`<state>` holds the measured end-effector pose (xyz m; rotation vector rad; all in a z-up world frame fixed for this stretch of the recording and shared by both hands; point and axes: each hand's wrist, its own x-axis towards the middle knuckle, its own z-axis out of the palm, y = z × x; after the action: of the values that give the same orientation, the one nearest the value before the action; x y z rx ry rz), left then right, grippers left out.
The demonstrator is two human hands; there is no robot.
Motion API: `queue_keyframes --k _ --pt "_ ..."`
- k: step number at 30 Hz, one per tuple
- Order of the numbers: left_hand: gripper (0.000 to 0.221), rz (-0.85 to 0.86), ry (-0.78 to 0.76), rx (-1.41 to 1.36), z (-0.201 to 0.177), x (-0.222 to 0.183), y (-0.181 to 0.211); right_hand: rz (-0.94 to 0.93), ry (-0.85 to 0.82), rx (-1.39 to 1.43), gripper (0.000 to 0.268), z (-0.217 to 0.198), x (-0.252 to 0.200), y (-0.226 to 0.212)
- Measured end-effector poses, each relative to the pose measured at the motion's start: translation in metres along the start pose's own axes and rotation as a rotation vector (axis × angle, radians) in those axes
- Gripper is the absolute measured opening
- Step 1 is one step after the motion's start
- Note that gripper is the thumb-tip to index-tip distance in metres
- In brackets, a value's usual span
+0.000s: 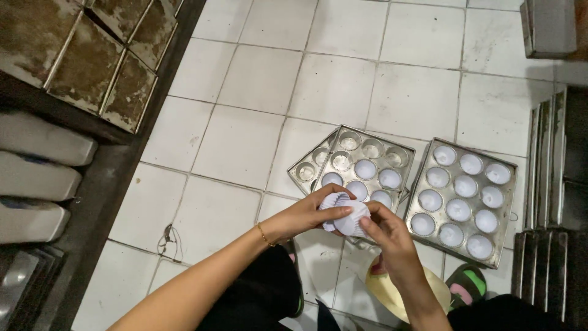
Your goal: Placing paper liners into metal baking molds on trays.
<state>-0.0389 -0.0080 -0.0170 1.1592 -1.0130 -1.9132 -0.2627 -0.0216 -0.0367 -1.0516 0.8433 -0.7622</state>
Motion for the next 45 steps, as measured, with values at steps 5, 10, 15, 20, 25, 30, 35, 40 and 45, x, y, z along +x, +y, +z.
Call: queue_keyframes --k 5,10,15,20,25,30,35,40,45 --pt "0.055 0.061 0.068 0.125 -0.002 0.001 -0.002 -0.072 0.01 0.074 0.015 -0.018 0.003 0.034" --pt "0.06 -0.046 0.176 0.066 -0.004 0.001 -0.008 -0.044 0.053 0.031 0.014 -0.029 0.02 0.041" --pt "0.066 -0.167 0.44 -0.186 -0.019 -0.002 -0.005 -0.08 0.409 -0.26 0.028 -0.113 0.083 0.115" --pt "0.065 -0.286 0.426 -0.151 -0.018 -0.011 0.014 -0.092 0.528 -0.898 0.028 -0.197 0.164 0.176" --pt "0.062 -0.419 0.415 -0.163 -0.023 0.002 0.019 -0.071 0.33 -1.405 0.041 -0.22 0.226 0.2" --pt "0.057 -0.405 0.377 -0.265 -0.037 0.018 -0.023 -0.199 0.119 -1.616 0.05 -0.247 0.255 0.25" --pt "0.056 -0.456 0.37 -0.309 -0.034 0.02 -0.023 -0.133 0.047 -1.645 0.048 -0.239 0.251 0.238" --pt "0.056 -0.388 0.41 -0.352 -0.026 0.018 -0.001 -0.162 0.065 -1.579 0.052 -0.232 0.248 0.219" --pt "0.063 -0.249 0.31 -0.374 -0.027 0.011 0.006 -0.276 0.187 -0.512 0.013 -0.13 0.192 0.103"
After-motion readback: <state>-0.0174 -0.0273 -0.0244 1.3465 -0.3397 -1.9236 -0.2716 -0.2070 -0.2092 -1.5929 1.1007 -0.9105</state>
